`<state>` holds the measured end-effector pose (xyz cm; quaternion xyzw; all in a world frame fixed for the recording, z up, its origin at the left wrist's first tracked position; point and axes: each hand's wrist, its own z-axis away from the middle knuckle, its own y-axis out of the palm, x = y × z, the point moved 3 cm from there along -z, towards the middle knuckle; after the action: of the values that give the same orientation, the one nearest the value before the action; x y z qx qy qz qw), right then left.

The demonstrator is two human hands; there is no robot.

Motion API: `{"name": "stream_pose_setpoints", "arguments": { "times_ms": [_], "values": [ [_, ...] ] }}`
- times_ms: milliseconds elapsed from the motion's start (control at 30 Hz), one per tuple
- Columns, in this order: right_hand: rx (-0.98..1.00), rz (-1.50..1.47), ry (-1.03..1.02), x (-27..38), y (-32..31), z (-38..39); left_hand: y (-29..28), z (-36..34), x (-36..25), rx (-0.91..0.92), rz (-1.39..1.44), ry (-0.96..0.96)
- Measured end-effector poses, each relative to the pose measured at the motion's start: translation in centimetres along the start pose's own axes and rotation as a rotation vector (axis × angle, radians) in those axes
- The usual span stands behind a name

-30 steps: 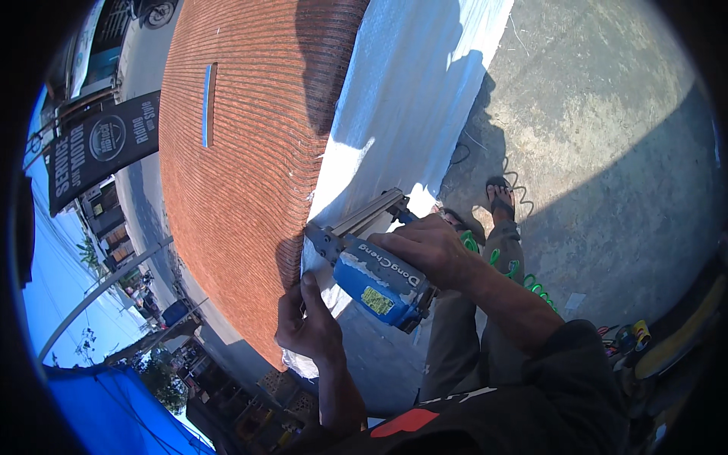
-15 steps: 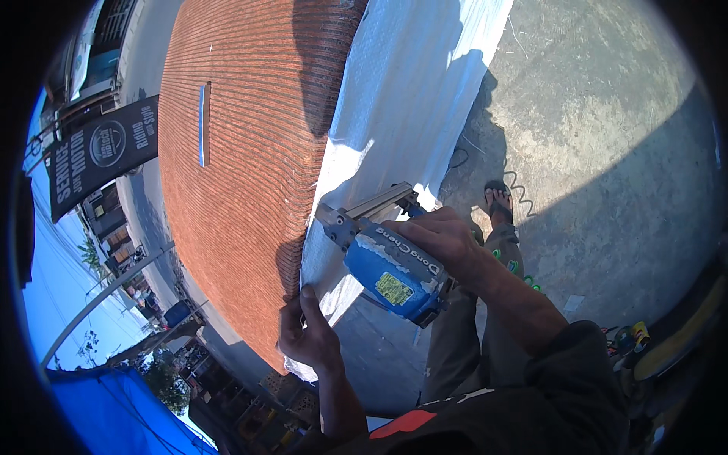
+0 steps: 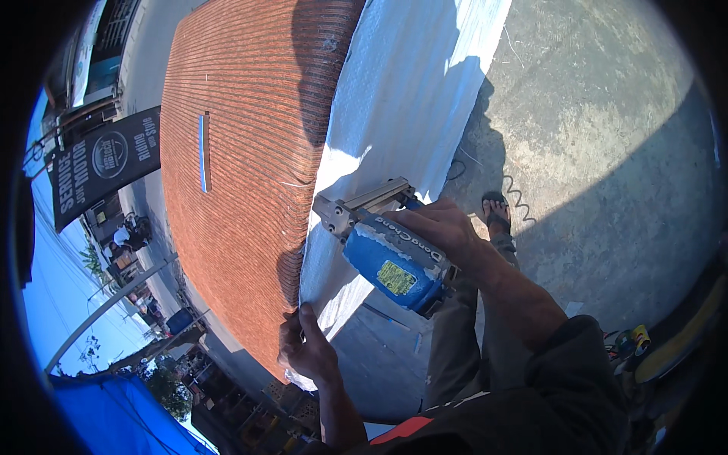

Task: The person secures a white woven fabric onto a brown patterned cushion using a pneumatic staple gun. They pull the fabric taut and drive staples along the edges of the cushion frame to attach the material.

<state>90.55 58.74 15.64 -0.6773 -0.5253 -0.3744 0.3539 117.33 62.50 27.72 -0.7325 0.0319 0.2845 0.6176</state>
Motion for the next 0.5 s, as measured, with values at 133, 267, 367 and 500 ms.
{"name": "stream_pose_setpoints", "arguments": {
  "times_ms": [133,267,367,500],
  "values": [
    [-0.034,0.017,-0.009,-0.6,-1.1,-0.4,0.0,0.0,-0.6,0.007,-0.003,0.036],
    [-0.074,0.064,-0.056,-2.6,-1.7,-0.2,0.0,0.0,-1.1,0.008,-0.056,0.036],
    [-0.027,0.027,-0.031,-2.0,-2.8,-1.5,-0.1,0.1,-0.7,0.019,-0.066,0.021],
    [-0.056,0.012,-0.024,-2.9,-3.6,-2.3,0.0,0.0,-1.8,0.018,-0.133,0.062]
  ]
}}
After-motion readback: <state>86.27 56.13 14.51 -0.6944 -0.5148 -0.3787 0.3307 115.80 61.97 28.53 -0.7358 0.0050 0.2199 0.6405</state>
